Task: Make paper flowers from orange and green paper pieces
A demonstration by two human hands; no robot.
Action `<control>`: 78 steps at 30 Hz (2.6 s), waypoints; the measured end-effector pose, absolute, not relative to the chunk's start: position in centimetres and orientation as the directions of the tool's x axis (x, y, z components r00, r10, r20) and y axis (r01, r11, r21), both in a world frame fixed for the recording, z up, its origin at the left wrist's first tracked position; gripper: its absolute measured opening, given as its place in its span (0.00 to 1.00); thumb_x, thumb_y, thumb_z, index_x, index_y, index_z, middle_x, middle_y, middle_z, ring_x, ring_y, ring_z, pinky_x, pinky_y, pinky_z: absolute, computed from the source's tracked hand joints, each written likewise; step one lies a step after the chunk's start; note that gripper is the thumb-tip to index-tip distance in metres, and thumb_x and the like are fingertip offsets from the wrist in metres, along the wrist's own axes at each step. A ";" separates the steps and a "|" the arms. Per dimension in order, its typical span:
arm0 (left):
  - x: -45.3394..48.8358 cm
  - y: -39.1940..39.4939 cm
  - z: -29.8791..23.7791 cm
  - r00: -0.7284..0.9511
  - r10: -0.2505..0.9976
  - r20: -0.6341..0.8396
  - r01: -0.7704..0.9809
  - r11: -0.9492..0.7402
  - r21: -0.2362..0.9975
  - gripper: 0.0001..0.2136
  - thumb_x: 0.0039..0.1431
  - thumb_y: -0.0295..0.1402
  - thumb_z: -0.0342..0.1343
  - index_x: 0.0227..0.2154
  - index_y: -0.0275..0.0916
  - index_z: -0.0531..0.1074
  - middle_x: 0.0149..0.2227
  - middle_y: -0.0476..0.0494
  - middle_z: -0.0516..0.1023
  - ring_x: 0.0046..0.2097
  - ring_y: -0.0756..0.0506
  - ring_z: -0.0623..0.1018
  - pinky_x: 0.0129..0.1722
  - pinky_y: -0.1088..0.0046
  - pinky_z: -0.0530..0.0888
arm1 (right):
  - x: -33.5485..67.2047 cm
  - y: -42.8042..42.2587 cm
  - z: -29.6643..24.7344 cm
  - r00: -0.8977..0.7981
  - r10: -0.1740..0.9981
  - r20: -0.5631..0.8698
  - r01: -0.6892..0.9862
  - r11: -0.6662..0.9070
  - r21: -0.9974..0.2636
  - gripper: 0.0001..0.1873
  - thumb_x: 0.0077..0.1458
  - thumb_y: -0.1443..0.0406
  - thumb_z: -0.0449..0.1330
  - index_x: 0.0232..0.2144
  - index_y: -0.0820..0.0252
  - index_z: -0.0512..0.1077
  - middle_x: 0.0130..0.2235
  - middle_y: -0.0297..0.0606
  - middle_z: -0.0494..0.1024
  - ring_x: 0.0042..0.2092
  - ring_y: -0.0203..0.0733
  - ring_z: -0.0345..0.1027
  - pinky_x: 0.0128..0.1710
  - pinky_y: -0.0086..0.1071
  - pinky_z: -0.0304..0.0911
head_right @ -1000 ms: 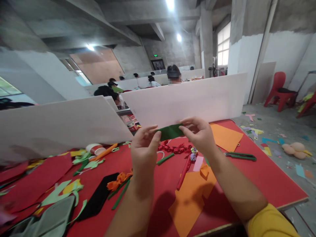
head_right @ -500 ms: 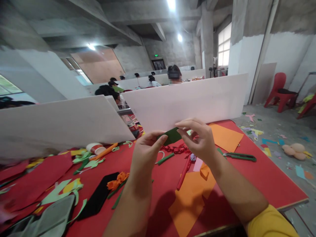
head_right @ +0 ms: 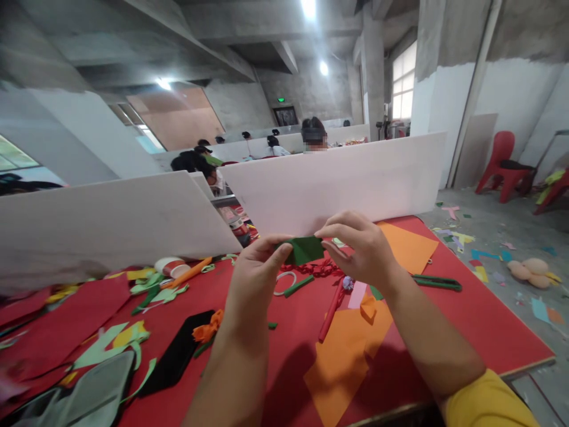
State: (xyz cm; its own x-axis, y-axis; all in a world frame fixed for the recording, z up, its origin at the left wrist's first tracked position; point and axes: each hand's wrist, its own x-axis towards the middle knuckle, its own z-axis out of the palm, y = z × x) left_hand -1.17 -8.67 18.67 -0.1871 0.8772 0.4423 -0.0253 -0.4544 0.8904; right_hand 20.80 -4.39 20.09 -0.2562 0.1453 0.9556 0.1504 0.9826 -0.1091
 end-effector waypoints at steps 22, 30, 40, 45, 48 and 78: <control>-0.2 -9.2 19.2 0.080 0.932 0.353 -0.070 -0.348 0.935 0.20 0.50 0.49 0.79 0.32 0.36 0.84 0.27 0.43 0.83 0.28 0.49 0.79 0.30 0.74 0.78 | 20.3 -4.2 19.3 -0.239 0.077 0.968 0.231 0.973 -0.021 0.05 0.68 0.68 0.66 0.40 0.51 0.80 0.37 0.36 0.85 0.39 0.43 0.79 0.40 0.38 0.75; 0.0 -9.1 18.8 0.014 0.909 0.417 -0.056 -0.415 0.908 0.19 0.53 0.48 0.78 0.32 0.37 0.83 0.29 0.44 0.84 0.30 0.49 0.80 0.31 0.76 0.78 | 18.9 -4.2 18.5 -0.167 0.012 0.986 0.296 0.954 0.038 0.05 0.64 0.68 0.67 0.38 0.52 0.76 0.39 0.37 0.81 0.39 0.44 0.74 0.41 0.41 0.71; 0.0 -9.6 19.3 -0.014 0.892 0.452 -0.072 -0.452 0.889 0.19 0.53 0.48 0.78 0.32 0.37 0.83 0.27 0.45 0.82 0.28 0.49 0.80 0.30 0.75 0.79 | 19.3 -4.2 18.7 -0.210 -0.013 0.978 0.254 0.965 0.067 0.05 0.64 0.67 0.68 0.40 0.51 0.78 0.39 0.37 0.83 0.40 0.45 0.76 0.40 0.42 0.72; -0.1 -9.8 19.4 0.004 0.887 0.462 -0.041 -0.462 0.886 0.18 0.53 0.48 0.77 0.33 0.38 0.83 0.26 0.45 0.82 0.28 0.48 0.80 0.29 0.74 0.80 | 19.3 -4.2 18.5 -0.217 -0.018 0.976 0.233 0.970 0.070 0.10 0.67 0.66 0.68 0.48 0.46 0.80 0.40 0.36 0.85 0.41 0.45 0.78 0.42 0.42 0.75; 0.1 -9.8 19.4 -0.010 0.882 0.471 -0.035 -0.471 0.881 0.18 0.53 0.49 0.77 0.32 0.38 0.84 0.27 0.44 0.83 0.28 0.47 0.81 0.29 0.74 0.81 | 19.3 -4.3 18.5 -0.165 -0.063 0.984 0.245 0.964 0.103 0.12 0.65 0.67 0.70 0.49 0.47 0.81 0.41 0.36 0.84 0.41 0.45 0.77 0.42 0.42 0.75; -1.1 -9.7 18.1 -0.140 0.696 0.704 0.286 -0.652 0.702 0.07 0.64 0.40 0.71 0.37 0.42 0.87 0.38 0.43 0.88 0.39 0.45 0.85 0.40 0.74 0.81 | 19.6 -5.2 19.5 -0.375 0.124 0.919 0.085 0.991 -0.100 0.24 0.58 0.44 0.73 0.46 0.53 0.80 0.57 0.48 0.81 0.59 0.57 0.76 0.59 0.54 0.74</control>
